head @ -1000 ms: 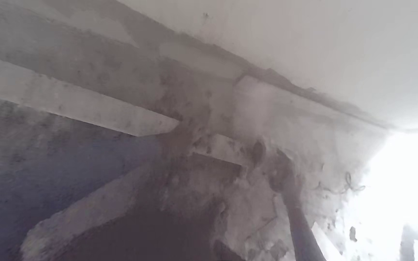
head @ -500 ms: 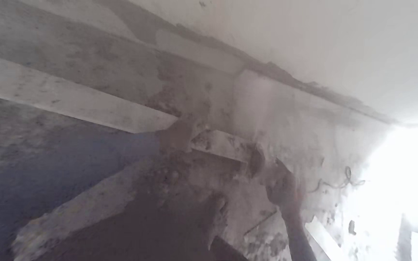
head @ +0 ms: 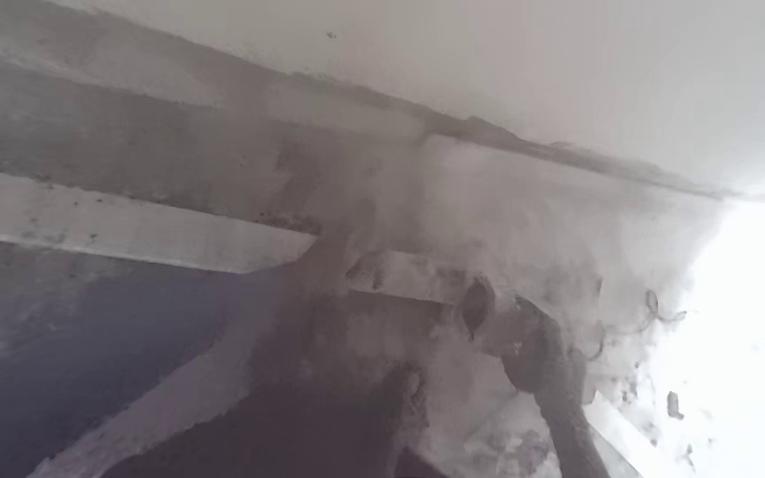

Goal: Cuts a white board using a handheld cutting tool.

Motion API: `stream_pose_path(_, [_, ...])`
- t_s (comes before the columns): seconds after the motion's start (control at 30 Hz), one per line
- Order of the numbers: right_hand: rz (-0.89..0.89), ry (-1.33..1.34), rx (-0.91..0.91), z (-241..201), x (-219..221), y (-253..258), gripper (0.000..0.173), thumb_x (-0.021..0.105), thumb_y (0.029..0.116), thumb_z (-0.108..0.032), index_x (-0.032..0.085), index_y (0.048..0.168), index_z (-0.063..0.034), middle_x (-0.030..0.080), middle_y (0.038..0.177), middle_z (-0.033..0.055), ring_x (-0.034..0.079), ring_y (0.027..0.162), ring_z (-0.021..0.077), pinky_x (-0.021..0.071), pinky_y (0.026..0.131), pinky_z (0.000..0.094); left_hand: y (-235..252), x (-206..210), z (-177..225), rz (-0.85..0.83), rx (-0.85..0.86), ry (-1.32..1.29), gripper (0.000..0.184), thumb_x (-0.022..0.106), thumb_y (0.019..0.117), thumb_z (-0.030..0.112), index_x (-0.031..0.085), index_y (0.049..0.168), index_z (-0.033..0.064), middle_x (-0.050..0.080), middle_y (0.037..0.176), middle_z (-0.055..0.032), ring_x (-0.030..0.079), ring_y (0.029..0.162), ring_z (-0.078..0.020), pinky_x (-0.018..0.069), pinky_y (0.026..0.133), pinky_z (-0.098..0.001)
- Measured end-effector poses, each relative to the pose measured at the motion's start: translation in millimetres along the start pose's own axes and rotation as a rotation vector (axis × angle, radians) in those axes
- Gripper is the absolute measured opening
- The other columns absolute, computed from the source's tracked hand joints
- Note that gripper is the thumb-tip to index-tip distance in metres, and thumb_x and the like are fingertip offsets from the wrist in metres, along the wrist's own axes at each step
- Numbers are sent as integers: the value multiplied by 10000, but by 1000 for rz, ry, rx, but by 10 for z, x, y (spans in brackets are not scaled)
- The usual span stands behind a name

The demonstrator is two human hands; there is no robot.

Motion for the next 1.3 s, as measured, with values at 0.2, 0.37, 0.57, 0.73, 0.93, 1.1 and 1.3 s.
stream_pose_path(0.2, [37, 534, -16, 129, -205, 271, 469, 404, 1084, -374, 669, 1295, -49, 733, 1152, 62, 710, 989, 146, 609, 881, 349, -43, -188, 166, -157, -101, -201, 564, 806, 837, 245, 632, 1364, 146, 641, 1327, -121, 582, 1255, -334, 440, 1085, -555])
stream_pose_path(0.37, [133, 551, -74, 85, -115, 410, 377, 488, 1049, -301, 724, 1143, -23, 764, 974, 62, 737, 829, 149, 646, 752, 357, 70, 62, -52, -22, -23, 41, 658, 798, 783, 460, 612, 1384, 266, 639, 1320, -23, 576, 1253, -255, 456, 1092, -507])
stream_pose_path(0.57, [160, 480, 67, 246, -84, 319, 408, 495, 1038, -384, 716, 1114, -49, 716, 825, 11, 671, 658, 95, 600, 609, 316, -11, 11, -41, -130, -68, -43, 583, 857, 760, 314, 671, 1271, 104, 627, 1293, -133, 585, 1218, -342, 500, 1015, -540])
stream_pose_path(0.73, [118, 590, -15, 187, -18, 302, 379, 501, 1040, -316, 719, 1170, -34, 754, 971, 43, 716, 804, 127, 630, 735, 337, -85, -143, 81, -75, -32, -79, 496, 817, 810, 274, 672, 1257, 116, 643, 1243, -130, 617, 1153, -335, 526, 958, -538])
stream_pose_path(0.93, [94, 606, -112, 72, 44, 318, 416, 472, 1062, -332, 711, 1239, -40, 751, 979, 62, 705, 766, 142, 627, 688, 338, -61, 21, -52, -120, -70, 2, 711, 877, 717, 291, 623, 1358, 120, 611, 1329, -157, 563, 1242, -377, 469, 1020, -584])
stream_pose_path(1.1, [107, 571, -103, -2, 90, 302, 383, 487, 1046, -312, 696, 1151, -9, 714, 846, 21, 665, 664, 97, 607, 623, 312, -124, -103, 26, -149, -161, 47, 691, 851, 788, 316, 596, 1401, 124, 590, 1378, -169, 537, 1295, -367, 412, 1117, -531])
stream_pose_path(1.3, [93, 592, -116, -6, 199, 279, 359, 513, 1032, -322, 685, 1089, -12, 650, 692, -11, 607, 533, 86, 565, 497, 292, -102, -45, 31, -173, -42, 90, 707, 823, 794, 319, 571, 1429, 138, 601, 1352, -135, 534, 1288, -349, 371, 1138, -533])
Point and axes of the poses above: each hand's wrist, its own y-axis towards the middle knuckle, its own x-axis out of the palm, z = x × y, the point moved 10 cm from there along y, towards the middle knuckle
